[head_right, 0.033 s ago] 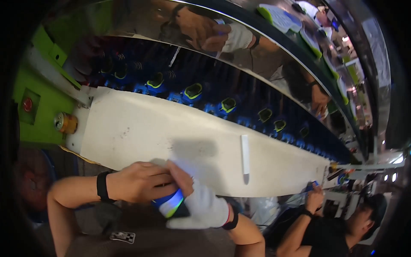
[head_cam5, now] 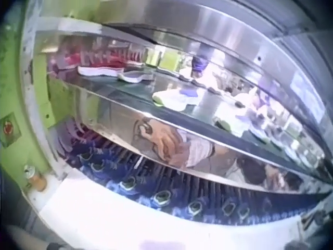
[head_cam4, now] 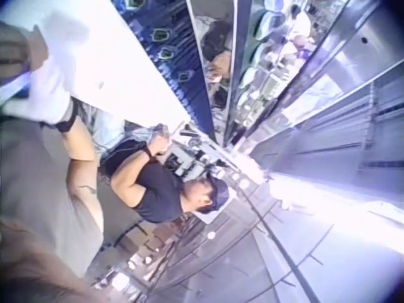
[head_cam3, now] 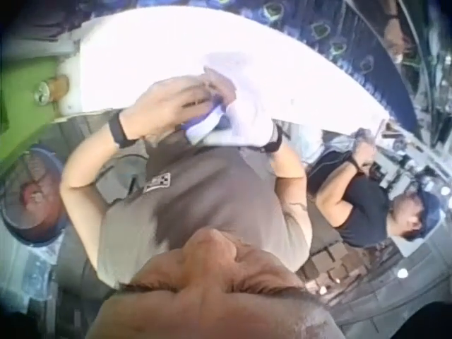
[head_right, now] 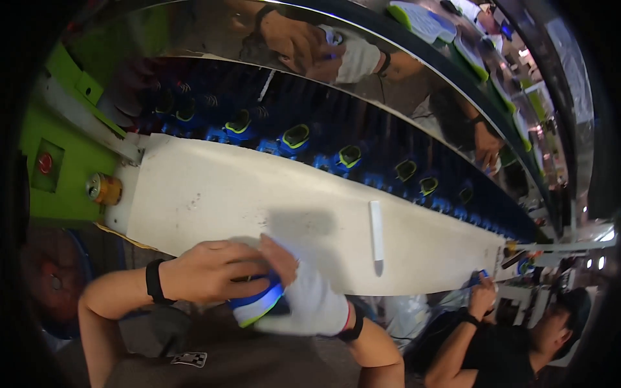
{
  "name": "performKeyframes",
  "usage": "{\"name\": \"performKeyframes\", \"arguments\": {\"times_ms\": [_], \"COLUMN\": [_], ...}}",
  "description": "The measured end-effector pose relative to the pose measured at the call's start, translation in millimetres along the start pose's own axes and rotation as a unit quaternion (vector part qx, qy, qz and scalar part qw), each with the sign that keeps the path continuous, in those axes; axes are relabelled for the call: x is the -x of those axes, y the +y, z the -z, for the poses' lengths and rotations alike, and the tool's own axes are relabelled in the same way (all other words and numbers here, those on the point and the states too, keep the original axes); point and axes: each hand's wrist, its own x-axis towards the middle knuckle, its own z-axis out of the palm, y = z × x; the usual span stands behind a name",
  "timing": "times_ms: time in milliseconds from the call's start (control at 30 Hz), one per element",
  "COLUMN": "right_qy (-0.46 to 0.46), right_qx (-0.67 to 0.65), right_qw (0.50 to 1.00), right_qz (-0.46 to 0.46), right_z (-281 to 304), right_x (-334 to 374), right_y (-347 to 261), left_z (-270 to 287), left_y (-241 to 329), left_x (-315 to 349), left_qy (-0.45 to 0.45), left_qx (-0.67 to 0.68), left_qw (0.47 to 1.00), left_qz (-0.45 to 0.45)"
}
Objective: Insert insoles and assemble components of athletic shoes on a conveyor production line.
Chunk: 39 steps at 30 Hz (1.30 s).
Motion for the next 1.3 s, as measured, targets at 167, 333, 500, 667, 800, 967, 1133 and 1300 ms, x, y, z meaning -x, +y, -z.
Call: {"name": "performKeyframes", "arguments": {"times_ms": [167, 333, 500, 667, 800, 967, 1133, 1300], "right_qy": [-0.042, 0.103, 0.133, 0.19, 0.205, 0.275, 0.249, 0.566], "right_qx": [-0.095, 0.288, 0.341, 0.17, 0.16, 0.166, 0.115, 0.036], "right_qw": [0.986, 0.952, 0.93, 0.966, 0.966, 0.947, 0.961, 0.805], "right_qz": [-0.128, -0.003, -0.025, 0.035, -0.007, -0.028, 0.025, -0.172], "right_z": [-35, -44, -62, -49, -59, -65, -46, 95], "right_x": [-9, -3, 1, 9, 21, 22, 20, -10], "right_y": [23, 27, 34, 37, 44, 38, 39, 101], "left_z": [0, -46, -66, -57, -59, -73, -33, -21], "left_y": [-5, 16, 20, 22, 22, 20, 6, -1], "left_x": [32, 35, 24, 22, 24, 28, 23, 8], "left_qy": [-0.028, 0.091, 0.206, 0.192, 0.2, 0.236, 0.08, 0.133], "left_qx": [-0.013, 0.289, 0.261, 0.255, 0.246, 0.308, 0.662, 0.585], "left_qw": [0.998, 0.929, 0.901, 0.905, 0.906, 0.858, 0.575, 0.662], "left_qz": [0.051, 0.213, 0.278, 0.281, 0.28, 0.337, 0.474, 0.449]}}
